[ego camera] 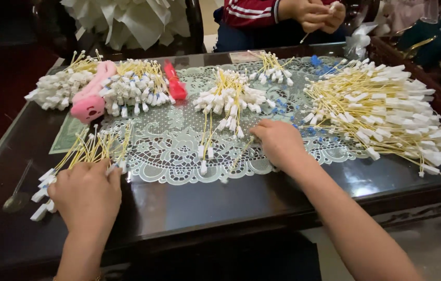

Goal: Assemble small white components onto yellow sticks.

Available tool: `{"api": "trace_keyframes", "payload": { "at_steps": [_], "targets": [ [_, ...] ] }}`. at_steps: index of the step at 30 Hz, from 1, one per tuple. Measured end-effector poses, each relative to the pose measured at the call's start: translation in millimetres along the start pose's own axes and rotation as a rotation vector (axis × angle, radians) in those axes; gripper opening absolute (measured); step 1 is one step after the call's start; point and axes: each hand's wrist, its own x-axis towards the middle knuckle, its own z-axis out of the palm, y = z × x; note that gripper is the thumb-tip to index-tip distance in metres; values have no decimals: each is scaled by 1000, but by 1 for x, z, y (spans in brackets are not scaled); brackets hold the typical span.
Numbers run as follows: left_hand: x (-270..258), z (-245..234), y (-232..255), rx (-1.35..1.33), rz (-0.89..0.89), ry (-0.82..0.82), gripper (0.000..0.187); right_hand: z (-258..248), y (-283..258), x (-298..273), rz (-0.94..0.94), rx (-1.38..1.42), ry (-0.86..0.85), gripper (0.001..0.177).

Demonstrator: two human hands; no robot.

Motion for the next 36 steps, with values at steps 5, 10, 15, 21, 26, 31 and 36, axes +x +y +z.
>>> {"api": "trace_keyframes", "payload": {
  "at_steps": [5,10,15,21,26,31,36],
  "targets": [
    [3,-44,37,-481,165,105,28,-25,-7,-37,-62,149,251,13],
    [-21,-116,110,-1106,-218,-656,23,-79,-62,-117,61,475,300,16],
    [-54,-97,154,-1291,-193,-855,32,-62,-119,-148,-8,756,378,10],
    [-46,-91,150,-1847,-537,-919,23,-74,-103,-129,-100,819,391,16],
    [-34,-93,135,-1890,-665,-923,32,-58,-11,-76,418,602,244,25],
    [-37,-80,137,-1847,-723,-932,27,-53,7,-35,403,471,87,35],
    [-40,-73,137,-1827,-705,-913,14,-56,0,-9,468,245,-202,37]
  ]
}}
